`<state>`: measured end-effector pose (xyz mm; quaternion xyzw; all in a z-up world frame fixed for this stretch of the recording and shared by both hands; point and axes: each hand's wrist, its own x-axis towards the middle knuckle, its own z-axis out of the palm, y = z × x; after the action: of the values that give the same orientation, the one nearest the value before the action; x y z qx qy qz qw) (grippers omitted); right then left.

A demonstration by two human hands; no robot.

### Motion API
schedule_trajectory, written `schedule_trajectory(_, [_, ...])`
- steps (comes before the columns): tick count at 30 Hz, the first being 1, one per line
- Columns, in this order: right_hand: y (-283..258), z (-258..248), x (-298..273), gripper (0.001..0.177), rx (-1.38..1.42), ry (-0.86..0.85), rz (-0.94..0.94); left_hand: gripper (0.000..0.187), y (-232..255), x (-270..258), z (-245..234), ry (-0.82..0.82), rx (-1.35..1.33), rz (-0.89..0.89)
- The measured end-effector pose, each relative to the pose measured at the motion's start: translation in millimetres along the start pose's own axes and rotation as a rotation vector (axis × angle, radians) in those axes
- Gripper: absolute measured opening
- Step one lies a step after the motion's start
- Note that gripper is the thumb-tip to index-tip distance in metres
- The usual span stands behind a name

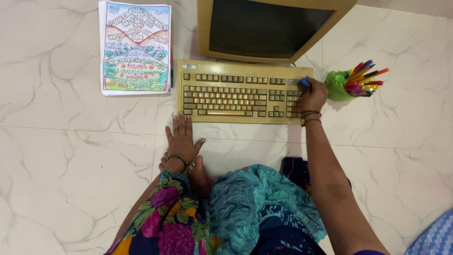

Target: The person sits on the floor and wipes the top, sides, and screen of a beige CRT monitor with a blue cloth. They then wipe the keys of the matching beige keyboard.

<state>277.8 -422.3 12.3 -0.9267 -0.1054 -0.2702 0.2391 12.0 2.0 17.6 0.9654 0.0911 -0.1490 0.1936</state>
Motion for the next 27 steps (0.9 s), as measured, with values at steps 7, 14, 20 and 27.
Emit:
schedule_trajectory(7, [-98, 60, 9, 0.03, 0.022, -0.202, -0.048, 0.102, -3, 1, -2, -0.001, 0.009, 0.037])
schedule_trajectory(14, [-208, 106, -11, 0.035, 0.177, -0.349, -0.291, 0.105, -11, -5, -2, -0.03, -0.05, 0.077])
schedule_trajectory(20, [-285, 141, -18, 0.052, 0.088, -0.598, -0.444, 0.1, -12, -4, 0, -0.032, -0.01, 0.098])
schedule_trajectory(27, [-343, 137, 6, 0.062, -0.055, -1.004, -0.517, 0.1, -5, -2, -8, -0.119, 0.09, 0.055])
